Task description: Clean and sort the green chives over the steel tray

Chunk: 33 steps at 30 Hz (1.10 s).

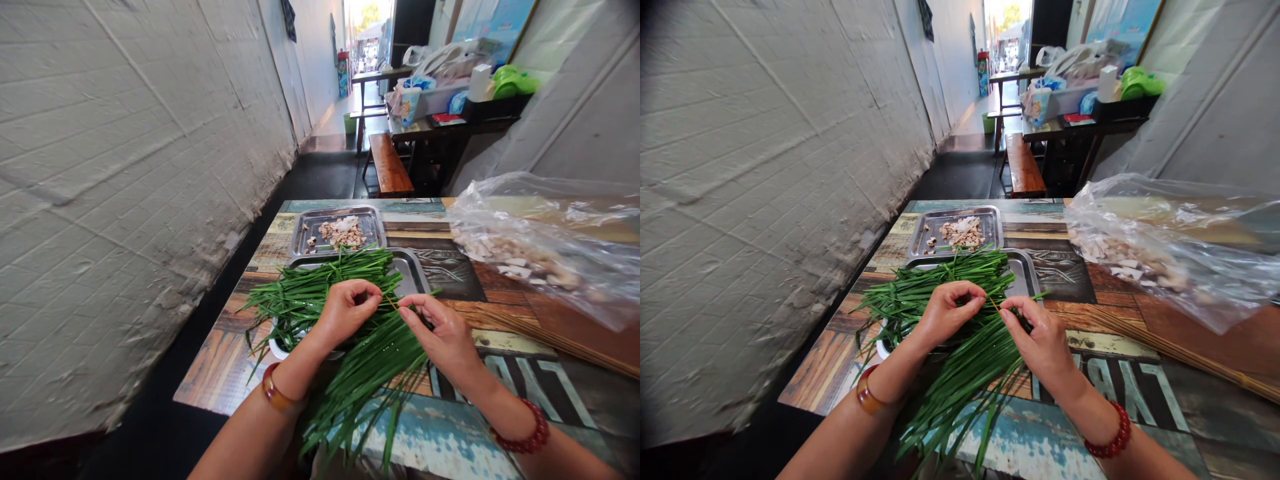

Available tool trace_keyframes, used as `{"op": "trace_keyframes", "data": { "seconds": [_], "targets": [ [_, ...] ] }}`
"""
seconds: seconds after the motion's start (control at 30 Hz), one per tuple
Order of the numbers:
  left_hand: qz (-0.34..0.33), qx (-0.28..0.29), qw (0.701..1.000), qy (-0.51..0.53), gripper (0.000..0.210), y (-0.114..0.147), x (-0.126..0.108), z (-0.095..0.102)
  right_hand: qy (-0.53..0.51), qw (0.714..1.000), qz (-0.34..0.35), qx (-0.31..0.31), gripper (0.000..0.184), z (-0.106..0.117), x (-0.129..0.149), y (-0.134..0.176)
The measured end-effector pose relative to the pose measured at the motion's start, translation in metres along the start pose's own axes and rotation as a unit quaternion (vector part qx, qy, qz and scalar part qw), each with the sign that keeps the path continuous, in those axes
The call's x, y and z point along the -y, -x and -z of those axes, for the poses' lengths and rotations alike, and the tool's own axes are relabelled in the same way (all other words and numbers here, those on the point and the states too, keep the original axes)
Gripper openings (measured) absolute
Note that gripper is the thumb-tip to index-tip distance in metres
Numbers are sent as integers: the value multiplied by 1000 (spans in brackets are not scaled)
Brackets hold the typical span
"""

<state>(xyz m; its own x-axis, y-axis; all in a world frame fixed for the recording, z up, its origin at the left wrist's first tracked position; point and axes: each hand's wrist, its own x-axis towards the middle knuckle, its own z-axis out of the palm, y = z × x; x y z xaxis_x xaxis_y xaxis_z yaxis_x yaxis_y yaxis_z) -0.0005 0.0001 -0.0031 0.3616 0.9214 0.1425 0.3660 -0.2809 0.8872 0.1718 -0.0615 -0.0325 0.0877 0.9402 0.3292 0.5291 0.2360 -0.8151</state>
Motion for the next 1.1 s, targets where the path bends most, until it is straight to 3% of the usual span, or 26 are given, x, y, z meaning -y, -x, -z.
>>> {"op": "trace_keyframes", "data": {
  "seconds": [0.8,1.1],
  "targets": [
    [-25,4,1000,-9,15,1,1,-1,-3,1000,-2,2,18,0,0,0],
    [2,-6,1000,3,14,1,3,-1,-2,1000,4,0,18,0,-1,1]
  ]
}}
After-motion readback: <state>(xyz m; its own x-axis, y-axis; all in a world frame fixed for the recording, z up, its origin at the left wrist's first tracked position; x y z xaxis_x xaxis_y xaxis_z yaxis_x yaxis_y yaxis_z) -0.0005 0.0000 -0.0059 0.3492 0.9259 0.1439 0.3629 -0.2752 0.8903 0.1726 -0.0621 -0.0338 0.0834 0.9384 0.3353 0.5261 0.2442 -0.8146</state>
